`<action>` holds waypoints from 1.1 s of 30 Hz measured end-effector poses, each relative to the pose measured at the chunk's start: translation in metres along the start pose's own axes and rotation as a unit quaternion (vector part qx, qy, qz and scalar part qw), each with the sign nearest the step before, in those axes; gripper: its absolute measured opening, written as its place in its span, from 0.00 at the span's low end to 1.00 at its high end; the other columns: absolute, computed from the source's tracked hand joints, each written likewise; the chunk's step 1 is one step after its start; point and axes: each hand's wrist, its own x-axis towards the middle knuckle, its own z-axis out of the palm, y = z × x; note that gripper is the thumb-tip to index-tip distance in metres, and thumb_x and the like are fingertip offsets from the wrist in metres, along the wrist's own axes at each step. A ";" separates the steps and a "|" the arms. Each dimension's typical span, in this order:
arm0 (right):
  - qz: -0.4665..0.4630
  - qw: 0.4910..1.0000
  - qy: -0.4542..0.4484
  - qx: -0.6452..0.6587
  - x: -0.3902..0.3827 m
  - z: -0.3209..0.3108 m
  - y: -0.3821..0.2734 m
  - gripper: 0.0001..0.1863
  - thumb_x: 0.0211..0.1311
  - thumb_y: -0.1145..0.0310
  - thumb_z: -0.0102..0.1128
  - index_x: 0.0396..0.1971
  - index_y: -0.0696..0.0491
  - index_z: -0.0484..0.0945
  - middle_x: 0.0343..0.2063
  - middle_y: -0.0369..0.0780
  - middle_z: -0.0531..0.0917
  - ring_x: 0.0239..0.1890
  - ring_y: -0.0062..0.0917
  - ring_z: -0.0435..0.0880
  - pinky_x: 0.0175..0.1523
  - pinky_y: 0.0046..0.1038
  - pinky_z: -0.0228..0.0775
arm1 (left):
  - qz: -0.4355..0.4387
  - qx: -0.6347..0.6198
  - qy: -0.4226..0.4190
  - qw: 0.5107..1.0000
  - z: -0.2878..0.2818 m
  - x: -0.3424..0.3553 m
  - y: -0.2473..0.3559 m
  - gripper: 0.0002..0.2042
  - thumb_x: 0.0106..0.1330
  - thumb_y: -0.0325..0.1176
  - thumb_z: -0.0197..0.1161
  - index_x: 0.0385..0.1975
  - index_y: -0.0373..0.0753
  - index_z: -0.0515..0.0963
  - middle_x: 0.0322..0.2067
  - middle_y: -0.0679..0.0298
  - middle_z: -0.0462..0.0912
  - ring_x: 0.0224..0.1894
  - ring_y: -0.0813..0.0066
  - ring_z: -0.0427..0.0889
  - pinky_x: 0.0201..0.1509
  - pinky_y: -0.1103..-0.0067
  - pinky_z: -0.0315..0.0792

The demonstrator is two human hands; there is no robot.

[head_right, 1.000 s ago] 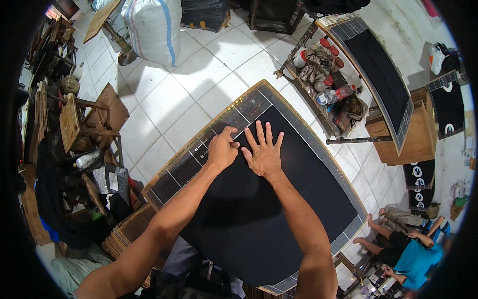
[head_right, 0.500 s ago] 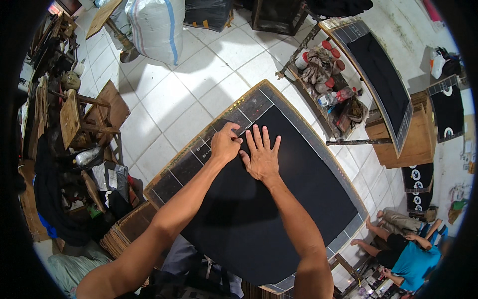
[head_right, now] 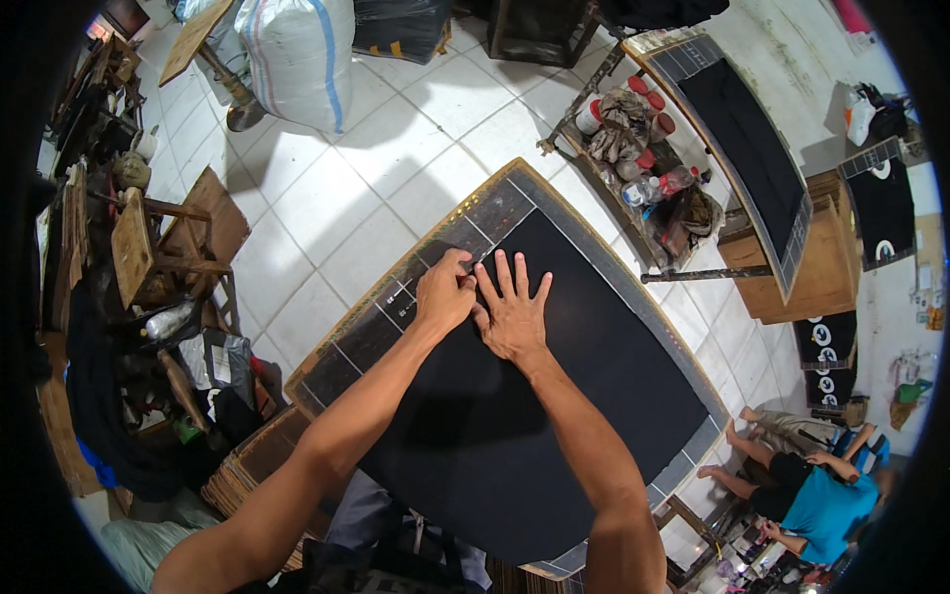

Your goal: The person lays a black fabric sheet on a gridded cutting board, aligns it, and uses a utility knife to trim the edges along the grid lines. The person then lifts the trimmed fabric and places it on a stack of similar pieces.

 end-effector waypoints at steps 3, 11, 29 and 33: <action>-0.005 1.000 0.011 -0.002 -0.001 0.000 -0.003 0.34 0.72 0.48 0.42 0.73 0.48 0.56 0.76 0.44 0.49 0.78 0.44 0.41 0.70 0.70 0.33 | 0.025 0.036 -0.012 0.999 -0.004 -0.005 -0.003 0.18 0.54 0.24 0.64 0.47 0.36 0.76 0.29 0.54 0.84 0.35 0.52 0.85 0.39 0.61 0.76; -0.032 0.999 0.001 -0.002 -0.005 0.004 -0.014 0.37 0.71 0.47 0.44 0.74 0.52 0.55 0.76 0.41 0.49 0.78 0.41 0.42 0.72 0.67 0.33 | 0.029 0.023 0.017 0.999 -0.004 -0.008 -0.013 0.16 0.55 0.23 0.64 0.46 0.36 0.76 0.29 0.52 0.83 0.33 0.50 0.84 0.37 0.62 0.75; -0.022 1.000 -0.007 -0.004 -0.015 0.004 -0.033 0.36 0.70 0.47 0.45 0.74 0.46 0.56 0.76 0.42 0.49 0.78 0.44 0.42 0.70 0.71 0.33 | -0.039 -0.006 -0.010 0.999 -0.016 -0.029 -0.022 0.17 0.57 0.26 0.69 0.47 0.40 0.77 0.28 0.58 0.85 0.33 0.57 0.85 0.38 0.65 0.76; -0.017 1.000 -0.011 -0.003 -0.015 0.003 -0.034 0.38 0.70 0.46 0.45 0.74 0.50 0.55 0.76 0.43 0.48 0.78 0.44 0.41 0.71 0.70 0.31 | -0.026 0.023 -0.017 0.999 -0.024 -0.034 -0.015 0.15 0.57 0.23 0.65 0.46 0.38 0.77 0.29 0.55 0.83 0.33 0.53 0.84 0.39 0.61 0.75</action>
